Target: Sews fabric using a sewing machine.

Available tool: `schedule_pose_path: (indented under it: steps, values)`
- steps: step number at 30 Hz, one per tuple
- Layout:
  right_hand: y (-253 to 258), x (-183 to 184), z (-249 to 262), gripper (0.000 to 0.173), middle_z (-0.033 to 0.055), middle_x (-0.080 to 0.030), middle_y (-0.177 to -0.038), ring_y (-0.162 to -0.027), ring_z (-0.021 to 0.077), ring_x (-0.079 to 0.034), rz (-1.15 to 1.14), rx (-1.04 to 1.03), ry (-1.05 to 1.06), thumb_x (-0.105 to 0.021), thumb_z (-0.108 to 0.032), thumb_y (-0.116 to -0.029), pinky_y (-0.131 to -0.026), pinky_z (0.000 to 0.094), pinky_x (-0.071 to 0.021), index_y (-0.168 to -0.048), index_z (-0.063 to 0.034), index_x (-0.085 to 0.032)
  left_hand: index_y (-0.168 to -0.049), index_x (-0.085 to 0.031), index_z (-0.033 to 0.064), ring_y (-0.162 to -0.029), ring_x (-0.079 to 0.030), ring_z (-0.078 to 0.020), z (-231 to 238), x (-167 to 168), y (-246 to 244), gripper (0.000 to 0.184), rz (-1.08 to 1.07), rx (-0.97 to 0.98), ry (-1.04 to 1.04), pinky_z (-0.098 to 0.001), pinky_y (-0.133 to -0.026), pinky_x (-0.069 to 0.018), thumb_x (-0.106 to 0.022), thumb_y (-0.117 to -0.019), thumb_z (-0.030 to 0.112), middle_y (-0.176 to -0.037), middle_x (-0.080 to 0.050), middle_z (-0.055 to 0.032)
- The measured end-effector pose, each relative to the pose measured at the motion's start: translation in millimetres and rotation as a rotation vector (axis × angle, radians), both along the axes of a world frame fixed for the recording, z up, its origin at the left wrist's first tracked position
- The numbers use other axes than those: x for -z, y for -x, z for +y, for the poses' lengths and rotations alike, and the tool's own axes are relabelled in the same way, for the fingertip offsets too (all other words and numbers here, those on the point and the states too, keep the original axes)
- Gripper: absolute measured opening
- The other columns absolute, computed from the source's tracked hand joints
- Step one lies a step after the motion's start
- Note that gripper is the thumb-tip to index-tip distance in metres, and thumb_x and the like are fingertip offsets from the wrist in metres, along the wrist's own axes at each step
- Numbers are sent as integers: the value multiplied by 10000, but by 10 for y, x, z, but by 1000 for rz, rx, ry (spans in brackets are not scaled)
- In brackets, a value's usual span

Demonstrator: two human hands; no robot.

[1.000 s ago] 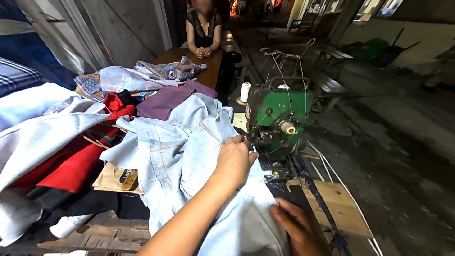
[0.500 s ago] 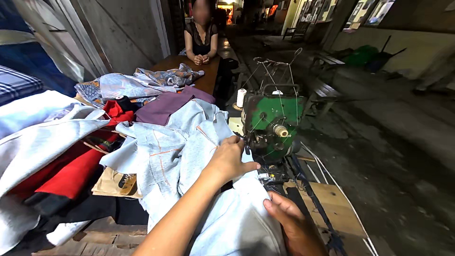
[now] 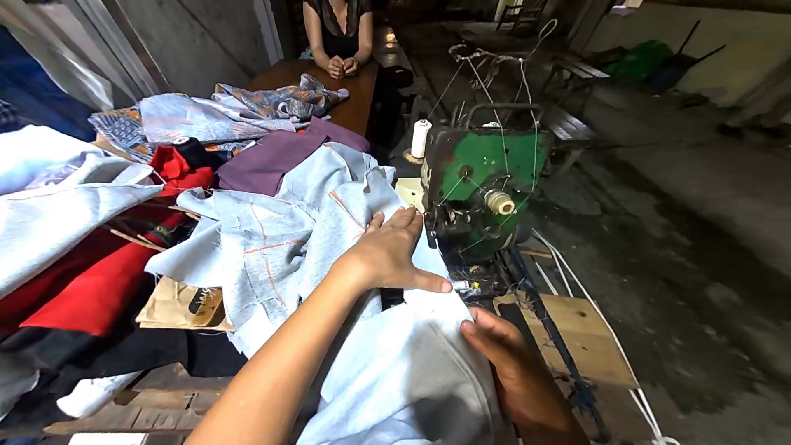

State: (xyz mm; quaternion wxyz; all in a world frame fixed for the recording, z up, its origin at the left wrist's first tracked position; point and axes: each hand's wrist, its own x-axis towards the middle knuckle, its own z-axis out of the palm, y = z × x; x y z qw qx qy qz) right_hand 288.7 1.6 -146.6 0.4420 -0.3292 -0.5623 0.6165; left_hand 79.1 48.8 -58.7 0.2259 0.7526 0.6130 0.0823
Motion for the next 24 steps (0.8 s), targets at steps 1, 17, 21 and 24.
schedule_pose_path:
  steps: [1,17,21,24]
  values:
    - [-1,-5,13,196,-104,-677,-727,-668,-46,-640,-4,6,-3,-548,-124,-957,-648,144,-548,-830,-174,-688,-1628,-235,20,-1595,-144,-291,14,1,2,1119,-3,0,3,-572,-1270,-53,-759,-842,621,-1713,-188,-154]
    - [80,-184,100,228,-65,-746,-874,-798,-1,-706,58,-97,186,-523,-148,-924,-746,196,-603,-1064,-132,-703,-1617,-235,-17,-1581,-173,-359,223,-50,91,1139,37,99,-21,-596,-1262,-63,-810,-821,562,-1698,-201,-209]
    - [117,-151,147,217,-52,-753,-850,-778,0,-711,98,-57,203,-528,-123,-911,-731,196,-605,-1023,-124,-714,-1617,-233,-16,-1581,-176,-353,266,-41,134,1173,76,127,-68,-601,-1260,-72,-843,-790,548,-1696,-209,-207]
    - [126,-198,156,212,-47,-741,-800,-730,-1,-702,73,-17,221,-502,-98,-908,-684,187,-598,-971,-127,-702,-1618,-241,-8,-1580,-179,-352,287,-21,146,1165,50,119,-46,-605,-1258,-70,-841,-791,552,-1697,-214,-198]
